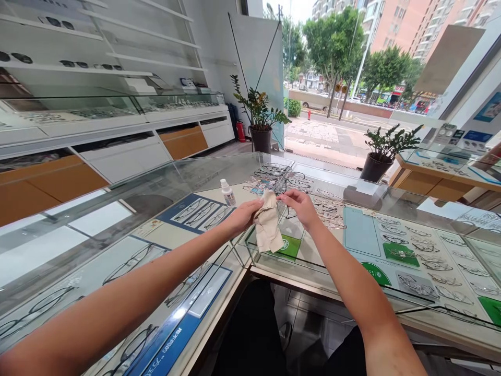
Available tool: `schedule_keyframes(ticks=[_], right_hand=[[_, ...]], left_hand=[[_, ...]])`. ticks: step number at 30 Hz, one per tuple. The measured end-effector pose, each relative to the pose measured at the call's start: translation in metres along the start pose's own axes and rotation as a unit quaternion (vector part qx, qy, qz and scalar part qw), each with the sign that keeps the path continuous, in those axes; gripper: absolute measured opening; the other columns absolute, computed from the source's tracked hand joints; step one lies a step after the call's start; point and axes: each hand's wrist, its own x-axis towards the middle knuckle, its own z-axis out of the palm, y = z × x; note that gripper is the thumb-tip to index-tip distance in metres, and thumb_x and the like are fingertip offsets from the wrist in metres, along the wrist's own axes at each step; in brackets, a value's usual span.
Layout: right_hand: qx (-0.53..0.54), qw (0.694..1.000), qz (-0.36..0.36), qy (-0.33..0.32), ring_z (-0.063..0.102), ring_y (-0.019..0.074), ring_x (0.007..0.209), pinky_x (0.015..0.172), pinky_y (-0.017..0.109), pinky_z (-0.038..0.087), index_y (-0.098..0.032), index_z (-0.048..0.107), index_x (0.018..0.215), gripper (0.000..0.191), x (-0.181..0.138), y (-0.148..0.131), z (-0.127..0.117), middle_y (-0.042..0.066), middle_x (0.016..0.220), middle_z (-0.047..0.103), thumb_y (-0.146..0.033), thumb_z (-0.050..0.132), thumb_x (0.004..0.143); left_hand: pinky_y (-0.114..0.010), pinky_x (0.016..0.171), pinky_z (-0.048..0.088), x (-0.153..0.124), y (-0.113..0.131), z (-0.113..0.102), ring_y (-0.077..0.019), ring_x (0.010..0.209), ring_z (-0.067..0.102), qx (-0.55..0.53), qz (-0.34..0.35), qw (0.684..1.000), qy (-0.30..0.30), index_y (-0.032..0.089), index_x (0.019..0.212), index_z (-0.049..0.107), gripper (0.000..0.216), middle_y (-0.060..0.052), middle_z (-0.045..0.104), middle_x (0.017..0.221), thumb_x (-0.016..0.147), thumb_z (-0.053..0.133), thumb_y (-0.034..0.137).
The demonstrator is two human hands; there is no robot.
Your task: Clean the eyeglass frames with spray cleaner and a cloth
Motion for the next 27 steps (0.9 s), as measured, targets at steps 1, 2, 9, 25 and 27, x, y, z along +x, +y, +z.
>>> schedule_keyframes(ticks=[1, 2, 9, 25, 27], right_hand=[[0.000, 1.000, -0.002, 0.004, 0.064, 0.0183, 0.088, 0.085, 0.033, 0.049, -0.023, 0.068, 0.076, 0.039, -0.0001, -0.0003, 0.0003, 0.003, 0.088, 0.077, -0.056, 0.087, 0.068], [0.001, 1.000, -0.003, 0.006, 0.064, 0.0183, 0.089, 0.086, 0.033, 0.049, -0.023, 0.068, 0.076, 0.039, -0.0003, -0.0004, 0.0006, 0.003, 0.087, 0.077, -0.056, 0.087, 0.068], [-0.002, 1.000, 0.005, 0.002, 0.066, 0.0201, 0.091, 0.089, 0.036, 0.050, -0.023, 0.068, 0.077, 0.039, -0.0014, 0.0005, 0.0039, 0.003, 0.086, 0.077, -0.056, 0.086, 0.068], [-0.006, 1.000, -0.001, 0.015, 0.063, 0.0188, 0.087, 0.084, 0.033, 0.049, -0.023, 0.067, 0.077, 0.036, -0.0008, 0.0001, 0.0022, 0.002, 0.081, 0.074, -0.054, 0.085, 0.070], [-0.006, 1.000, 0.000, 0.015, 0.063, 0.0190, 0.088, 0.085, 0.034, 0.050, -0.023, 0.067, 0.077, 0.036, -0.0009, 0.0001, 0.0021, 0.003, 0.082, 0.075, -0.053, 0.085, 0.070]], left_hand=[[-0.034, 0.082, 0.057, 0.0002, -0.0003, 0.0004, -0.0214, 0.083, 0.071, -0.020, -0.010, 1.000, -0.005, 0.014, 0.088, 0.072, 0.035, -0.005, 0.077, 0.083, 0.075, 0.079, 0.046], [-0.035, 0.084, 0.058, -0.0004, -0.0002, 0.0009, -0.0227, 0.086, 0.072, -0.033, -0.018, 0.999, -0.011, 0.014, 0.089, 0.073, 0.032, -0.007, 0.078, 0.086, 0.076, 0.079, 0.043], [-0.030, 0.078, 0.058, -0.0098, 0.0013, 0.0040, -0.0210, 0.085, 0.073, -0.055, -0.047, 0.995, -0.065, 0.012, 0.099, 0.075, 0.038, -0.009, 0.079, 0.095, 0.075, 0.084, 0.038], [-0.031, 0.080, 0.057, -0.0066, -0.0021, -0.0009, -0.0193, 0.085, 0.074, -0.060, -0.040, 0.997, -0.034, 0.018, 0.121, 0.066, 0.054, -0.005, 0.078, 0.100, 0.069, 0.080, 0.014], [-0.036, 0.086, 0.060, -0.0048, -0.0028, 0.0021, -0.0233, 0.092, 0.075, -0.071, -0.050, 0.996, -0.019, 0.017, 0.114, 0.071, 0.033, -0.009, 0.079, 0.102, 0.082, 0.074, 0.024]])
